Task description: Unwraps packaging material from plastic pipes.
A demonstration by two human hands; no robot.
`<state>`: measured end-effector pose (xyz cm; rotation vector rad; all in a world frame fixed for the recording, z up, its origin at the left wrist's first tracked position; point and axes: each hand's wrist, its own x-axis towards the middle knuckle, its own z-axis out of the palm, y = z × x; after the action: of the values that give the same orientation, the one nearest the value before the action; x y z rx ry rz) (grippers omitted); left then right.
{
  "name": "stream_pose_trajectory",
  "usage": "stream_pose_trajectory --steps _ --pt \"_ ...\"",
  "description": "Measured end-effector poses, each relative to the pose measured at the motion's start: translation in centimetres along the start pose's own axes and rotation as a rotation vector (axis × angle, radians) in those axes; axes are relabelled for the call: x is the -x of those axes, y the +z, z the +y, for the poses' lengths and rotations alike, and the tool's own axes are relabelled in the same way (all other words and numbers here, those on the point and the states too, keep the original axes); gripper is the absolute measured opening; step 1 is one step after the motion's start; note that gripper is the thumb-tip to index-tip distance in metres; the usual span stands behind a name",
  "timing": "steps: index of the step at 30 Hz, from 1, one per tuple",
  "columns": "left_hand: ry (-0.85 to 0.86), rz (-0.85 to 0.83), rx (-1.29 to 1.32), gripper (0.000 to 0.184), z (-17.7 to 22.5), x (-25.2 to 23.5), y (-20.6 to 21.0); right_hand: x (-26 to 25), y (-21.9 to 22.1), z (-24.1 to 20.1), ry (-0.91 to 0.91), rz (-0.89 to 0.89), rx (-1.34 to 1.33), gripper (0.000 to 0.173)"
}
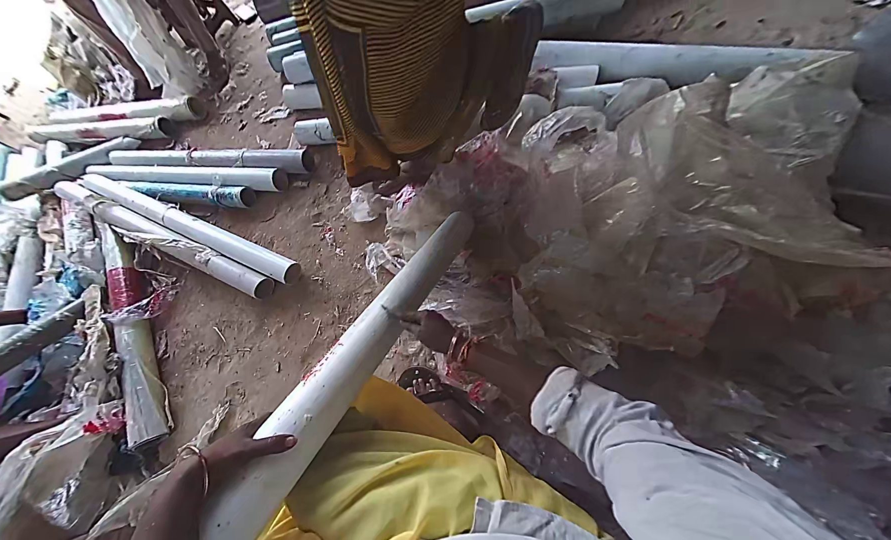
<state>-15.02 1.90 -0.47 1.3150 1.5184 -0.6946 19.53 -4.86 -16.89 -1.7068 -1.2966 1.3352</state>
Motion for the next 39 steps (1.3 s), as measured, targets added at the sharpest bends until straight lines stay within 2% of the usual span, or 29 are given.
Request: stream_pose_trajectory --steps 2,5,7,10,13,15,18,21,23,25,27,28,30,32,33,36,37,39 --pt "-0.002 0.013 0.003 0.07 -0.2 0.0 -0.1 0.7 0.7 -0.8 -0.013 -0.056 0.037 0.039" --pt "0.007 -0.007 0.026 0.07 -0.2 -0.1 0.2 -2.4 -2.8 2.3 0.166 0.135 0.056 0.036" --pt "0.011 0.017 0.018 0.073 -0.3 0.1 0.2 -2.7 -3.2 2.3 0.131 0.142 0.051 0.037" --pt "0.017 0.052 -0.021 0.074 0.2 0.4 0.7 -0.3 -1.4 -1.3 0.019 -0.042 0.032 0.037" --pt "0.007 0.034 -0.016 0.07 0.5 0.6 0.7 -2.0 -3.0 0.8 0.009 0.063 -0.043 0.039" --pt "0.009 0.009 -0.045 0.075 -0.3 -0.3 0.2 -2.8 -3.2 0.9 0.007 0.084 -0.03 0.038" --pt "0.003 0.027 -0.029 0.076 -0.5 -0.3 0.2 -1.1 -1.8 -2.6 0.033 -0.075 0.1 0.035" --pt "0.017 0.012 -0.012 0.073 -0.1 0.0 0.5 0.7 -3.8 -0.5 0.024 0.047 0.211 0.032" --pt "0.022 0.002 -0.015 0.072 0.1 0.2 0.5 4.5 -5.5 -0.5 0.105 -0.04 0.244 0.032" --pt "0.012 0.003 -0.012 0.071 0.3 0.2 0.4 4.3 -4.3 -1.4 0.037 -0.134 0.162 0.033" --pt "0.013 0.009 -0.022 0.07 0.1 -0.1 0.3 1.1 -1.9 -2.4 -0.04 -0.118 0.095 0.037" --pt "0.01 0.014 -0.031 0.069 0.1 0.0 0.4 0.1 -1.7 -2.0 -0.012 -0.086 0.096 0.037" --pt "0.017 0.022 -0.041 0.068 0.1 0.2 0.6 -2.0 -2.8 1.7 0.033 0.095 0.098 0.037" --pt "0.018 0.033 -0.053 0.068 0.3 0.4 0.6 -3.5 -2.3 5.7 -0.048 0.221 0.068 0.037" --pt "0.019 0.047 -0.052 0.069 0.3 0.3 0.5 -2.9 -1.5 5.3 -0.082 0.197 0.059 0.036" --pt "0.017 0.058 -0.032 0.074 0.0 0.1 0.5 0.8 0.4 -1.0 -0.048 -0.104 0.0 0.04" --pt "0.009 0.065 -0.027 0.075 -0.2 0.1 0.6 0.9 0.7 -1.3 -0.029 -0.105 -0.048 0.038" --pt "0.005 0.085 -0.039 0.074 0.0 0.0 0.7 -0.6 0.8 -0.3 -0.044 0.039 -0.273 0.03"
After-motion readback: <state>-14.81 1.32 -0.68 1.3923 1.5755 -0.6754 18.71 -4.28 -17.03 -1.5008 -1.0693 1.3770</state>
